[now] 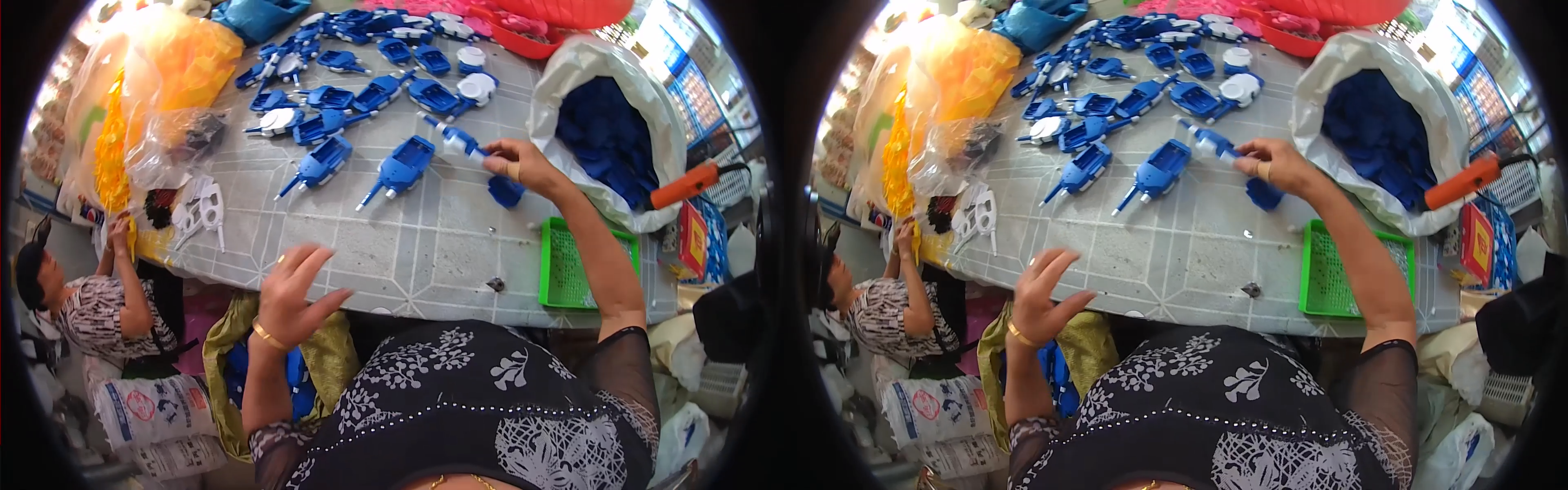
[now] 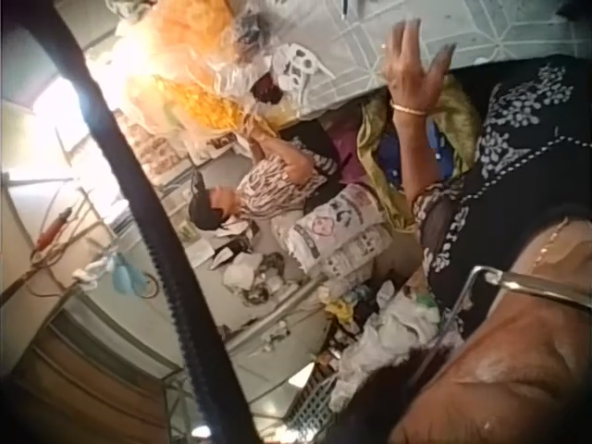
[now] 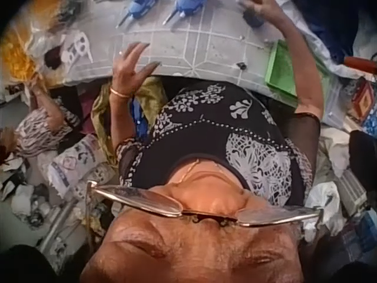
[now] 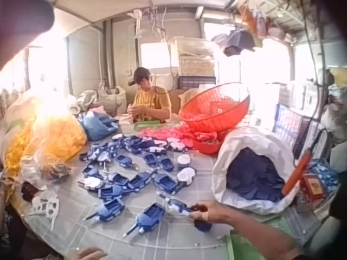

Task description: Assembling blue plastic toy housings using an electric screwdriver to fasten components.

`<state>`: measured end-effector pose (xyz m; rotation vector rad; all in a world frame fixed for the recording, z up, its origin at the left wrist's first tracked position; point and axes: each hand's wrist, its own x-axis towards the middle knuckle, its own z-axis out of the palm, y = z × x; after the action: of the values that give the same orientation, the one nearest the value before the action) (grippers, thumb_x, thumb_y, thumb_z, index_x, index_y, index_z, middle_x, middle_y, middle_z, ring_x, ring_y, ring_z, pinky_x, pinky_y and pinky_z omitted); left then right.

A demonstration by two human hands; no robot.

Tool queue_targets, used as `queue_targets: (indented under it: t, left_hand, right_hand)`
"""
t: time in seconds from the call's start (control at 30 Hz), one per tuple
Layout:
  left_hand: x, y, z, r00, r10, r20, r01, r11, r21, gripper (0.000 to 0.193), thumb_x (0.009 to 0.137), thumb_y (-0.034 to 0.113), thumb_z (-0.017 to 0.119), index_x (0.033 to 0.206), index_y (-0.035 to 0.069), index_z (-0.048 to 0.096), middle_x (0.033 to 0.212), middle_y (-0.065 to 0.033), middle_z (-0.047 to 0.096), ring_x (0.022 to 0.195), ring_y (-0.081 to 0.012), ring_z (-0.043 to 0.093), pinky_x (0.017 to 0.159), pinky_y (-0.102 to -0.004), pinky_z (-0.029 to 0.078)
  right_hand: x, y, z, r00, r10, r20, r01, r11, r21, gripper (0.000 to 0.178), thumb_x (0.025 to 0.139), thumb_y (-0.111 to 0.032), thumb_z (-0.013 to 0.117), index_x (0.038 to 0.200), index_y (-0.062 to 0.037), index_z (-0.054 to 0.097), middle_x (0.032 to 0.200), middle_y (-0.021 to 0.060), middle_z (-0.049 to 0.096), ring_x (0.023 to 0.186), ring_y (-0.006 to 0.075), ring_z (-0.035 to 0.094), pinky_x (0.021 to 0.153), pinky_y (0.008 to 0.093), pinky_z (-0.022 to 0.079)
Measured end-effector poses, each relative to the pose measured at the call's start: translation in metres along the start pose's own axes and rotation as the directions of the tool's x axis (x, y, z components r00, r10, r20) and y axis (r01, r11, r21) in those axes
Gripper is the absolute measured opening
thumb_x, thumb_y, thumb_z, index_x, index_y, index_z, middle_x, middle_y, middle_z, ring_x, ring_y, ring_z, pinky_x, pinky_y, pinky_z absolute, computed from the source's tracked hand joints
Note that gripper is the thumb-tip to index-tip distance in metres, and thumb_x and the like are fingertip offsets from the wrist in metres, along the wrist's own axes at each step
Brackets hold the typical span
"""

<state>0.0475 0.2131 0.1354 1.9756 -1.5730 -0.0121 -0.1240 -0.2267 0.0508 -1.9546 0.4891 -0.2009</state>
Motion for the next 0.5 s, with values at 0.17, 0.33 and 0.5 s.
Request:
queue_targets:
  t: [0.17,0.33,0.5]
  left_hand:
    - [0.074,0.023,0.091,0.957,0.278,0.086,-0.288,0.948,0.136,0.084,0.082,0.046,0.083,0.146,0.001,0.052,0.145,-0.0233,0.053,0.136,-0.0411,0.050,0.113,-0.0513,0.039]
    - [0.086,0.016,0.160,0.932,0.247,0.264,-0.273,0.959,0.069,0.082,0.084,0.046,0.079,0.146,0.002,0.048,0.135,-0.0196,0.056,0.131,-0.0375,0.052,0.108,-0.0479,0.041]
    - [0.091,0.030,0.151,0.951,0.171,0.256,-0.178,0.984,0.006,0.077,0.082,0.048,0.081,0.138,0.001,0.055,0.131,-0.0180,0.060,0.122,-0.0378,0.056,0.105,-0.0472,0.043]
  right_hand:
    - [-0.083,-0.036,0.042,0.933,-0.266,0.243,0.330,0.902,-0.277,0.043,0.086,-0.023,0.082,0.124,-0.0078,0.069,0.125,0.0139,0.068,0.118,0.0303,0.064,0.100,0.0392,0.050]
    - [-0.090,-0.015,0.034,0.953,-0.289,0.096,0.301,0.847,-0.438,0.041,0.093,-0.028,0.074,0.127,-0.0071,0.068,0.130,0.0169,0.067,0.125,0.0350,0.061,0.108,0.0431,0.047]
    - [-0.050,0.013,0.013,0.954,-0.220,-0.202,-0.028,0.608,-0.794,0.052,0.092,-0.029,0.074,0.137,-0.0072,0.061,0.126,0.0182,0.064,0.116,0.0394,0.062,0.100,0.0480,0.051]
